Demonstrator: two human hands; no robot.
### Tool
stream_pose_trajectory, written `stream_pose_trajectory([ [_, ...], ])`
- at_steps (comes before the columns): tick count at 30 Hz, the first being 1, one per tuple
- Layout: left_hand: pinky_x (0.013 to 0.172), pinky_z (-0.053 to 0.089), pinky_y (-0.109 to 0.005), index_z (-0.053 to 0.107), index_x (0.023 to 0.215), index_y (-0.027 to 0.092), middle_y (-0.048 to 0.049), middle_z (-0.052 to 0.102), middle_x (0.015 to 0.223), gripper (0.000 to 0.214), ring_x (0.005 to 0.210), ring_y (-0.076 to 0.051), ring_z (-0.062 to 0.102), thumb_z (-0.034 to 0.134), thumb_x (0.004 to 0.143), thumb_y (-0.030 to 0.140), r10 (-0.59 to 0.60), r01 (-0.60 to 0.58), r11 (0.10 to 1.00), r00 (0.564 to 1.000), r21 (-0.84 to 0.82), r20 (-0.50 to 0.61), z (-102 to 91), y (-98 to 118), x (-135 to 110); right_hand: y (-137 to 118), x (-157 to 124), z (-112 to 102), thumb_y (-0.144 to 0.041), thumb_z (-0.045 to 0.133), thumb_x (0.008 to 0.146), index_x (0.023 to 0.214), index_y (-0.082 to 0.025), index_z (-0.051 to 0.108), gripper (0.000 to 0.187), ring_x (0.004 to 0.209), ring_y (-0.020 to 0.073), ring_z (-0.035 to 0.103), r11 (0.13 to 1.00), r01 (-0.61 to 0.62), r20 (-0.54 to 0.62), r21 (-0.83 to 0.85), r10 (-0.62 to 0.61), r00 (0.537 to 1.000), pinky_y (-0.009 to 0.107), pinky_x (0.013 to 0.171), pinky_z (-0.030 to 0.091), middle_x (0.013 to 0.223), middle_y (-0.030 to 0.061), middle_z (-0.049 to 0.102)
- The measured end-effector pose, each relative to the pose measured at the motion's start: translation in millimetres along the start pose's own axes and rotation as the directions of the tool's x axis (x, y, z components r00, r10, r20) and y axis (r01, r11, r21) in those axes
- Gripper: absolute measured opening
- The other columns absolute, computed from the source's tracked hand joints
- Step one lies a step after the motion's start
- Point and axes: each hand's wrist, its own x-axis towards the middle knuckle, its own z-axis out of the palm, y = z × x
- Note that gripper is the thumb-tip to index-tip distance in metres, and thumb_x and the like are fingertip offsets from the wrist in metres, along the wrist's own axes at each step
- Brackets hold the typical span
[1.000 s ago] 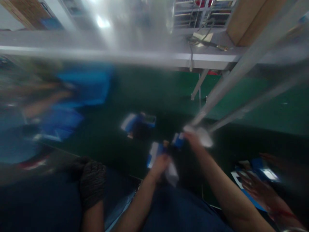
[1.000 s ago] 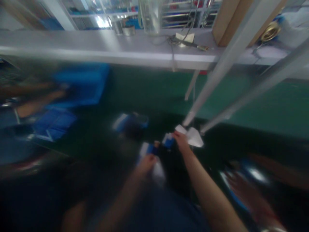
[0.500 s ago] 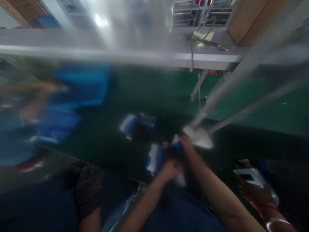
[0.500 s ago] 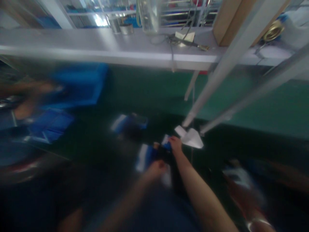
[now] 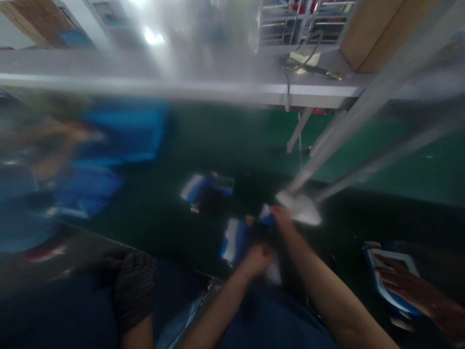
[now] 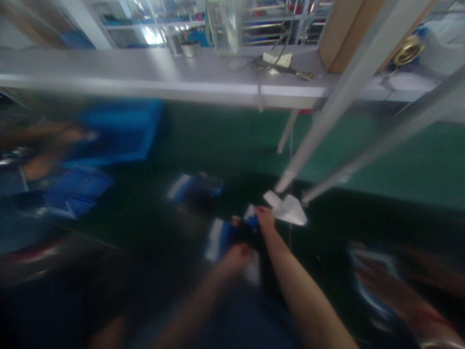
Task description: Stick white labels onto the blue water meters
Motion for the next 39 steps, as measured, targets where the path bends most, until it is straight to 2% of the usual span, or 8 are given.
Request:
stream_pose_trajectory([
  [9, 0.077, 0.040, -0.025, 0.059, 0.094, 0.014, -0.0051, 0.062, 0.090, 0.027, 0.080, -0.014, 0.054, 0.047, 0.072, 0.025, -0.013, 0.013, 1.000, 1.000, 0.020, -0.021, -1.2, -3.2, 1.8, 0.7, 0.0, 1.5, -0.027, 0.051, 0.071, 0.082, -0.013, 0.067, 0.024, 0.069, 0.0155, 0.057, 0.999, -0.013, -0.013, -0.038, 0.012, 1.000, 0.023, 0.062, 0.041, 0.077, 0.0064, 0.065],
  [20, 0.074, 0.040, -0.024, 0.060, 0.088, 0.014, -0.0036, 0.063, 0.084, 0.022, 0.076, -0.014, 0.054, 0.048, 0.072, 0.025, -0.010, 0.007, 0.999, 0.998, -0.048, -0.062, -3.3, 2.8, -0.2, -0.4, -4.2, 2.3, -0.031, 0.049, 0.071, 0.081, -0.013, 0.064, 0.025, 0.076, 0.0180, 0.056, 0.989, 0.087, -0.028, -0.118, -0.091, 0.995, 0.027, 0.070, 0.041, 0.083, 0.0069, 0.063],
  [25, 0.076, 0.040, -0.024, 0.058, 0.088, 0.014, -0.0028, 0.061, 0.081, 0.022, 0.079, -0.014, 0.053, 0.046, 0.074, 0.025, -0.005, -0.021, 0.993, 0.976, -0.117, -0.218, -10.9, 6.6, 1.9, -0.7, -4.2, 4.5, -0.036, 0.062, 0.061, 0.119, -0.011, 0.042, 0.066, 0.096, 0.0209, 0.052, 0.990, 0.098, -0.100, -0.104, -0.108, 0.989, 0.029, 0.082, 0.040, 0.111, 0.0114, 0.053],
  [31, 0.068, 0.043, -0.024, 0.055, 0.090, 0.012, -0.0043, 0.060, 0.080, 0.023, 0.071, -0.013, 0.053, 0.046, 0.075, 0.027, -0.012, -0.146, 0.936, 0.897, -0.321, -0.441, -26.2, 7.4, -1.7, -33.3, -11.0, -12.2, -0.032, 0.043, 0.076, 0.101, -0.011, 0.055, 0.034, 0.097, 0.0204, 0.050, 0.964, 0.233, -0.148, -0.129, -0.251, 0.956, 0.032, 0.087, 0.036, 0.104, 0.0134, 0.055],
  [33, 0.066, 0.044, -0.024, 0.054, 0.091, 0.012, -0.0053, 0.059, 0.082, 0.026, 0.071, -0.013, 0.054, 0.046, 0.076, 0.031, 0.005, -0.222, 0.882, 0.887, -0.416, -0.462, -28.3, 2.5, -1.2, -48.2, -24.9, -23.0, -0.033, 0.044, 0.077, 0.097, -0.012, 0.057, 0.032, 0.091, 0.0192, 0.052, 0.938, 0.342, -0.077, -0.061, -0.346, 0.935, 0.032, 0.085, 0.038, 0.098, 0.0115, 0.058],
  [36, 0.067, 0.045, -0.025, 0.052, 0.097, 0.012, -0.0073, 0.059, 0.089, 0.030, 0.074, -0.014, 0.056, 0.044, 0.078, 0.034, 0.068, -0.316, 0.793, 0.895, -0.521, -0.440, -30.3, -8.0, -0.4, -61.0, -53.6, -39.8, -0.037, 0.052, 0.073, 0.100, -0.016, 0.057, 0.034, 0.095, 0.0192, 0.052, 0.899, 0.422, 0.196, 0.115, -0.437, 0.878, 0.032, 0.087, 0.037, 0.102, 0.0077, 0.058],
  [37, 0.069, 0.045, -0.026, 0.053, 0.097, 0.012, -0.0078, 0.059, 0.091, 0.030, 0.076, -0.015, 0.056, 0.043, 0.078, 0.034, 0.112, -0.341, 0.789, 0.898, -0.511, -0.425, -31.4, -11.3, -1.0, -61.9, -63.3, -44.7, -0.037, 0.057, 0.070, 0.106, -0.018, 0.055, 0.041, 0.100, 0.0197, 0.051, 0.885, 0.422, 0.319, 0.196, -0.465, 0.826, 0.033, 0.089, 0.036, 0.107, 0.0070, 0.057],
  [39, 0.076, 0.044, -0.027, 0.055, 0.096, 0.013, -0.0085, 0.059, 0.096, 0.030, 0.085, -0.016, 0.055, 0.043, 0.078, 0.033, 0.199, -0.381, 0.816, 0.892, -0.435, -0.407, -34.8, -16.1, -3.7, -59.5, -80.0, -52.4, -0.035, 0.064, 0.064, 0.116, -0.019, 0.047, 0.058, 0.104, 0.0202, 0.049, 0.858, 0.365, 0.551, 0.361, -0.512, 0.659, 0.033, 0.090, 0.037, 0.115, 0.0064, 0.053],
])
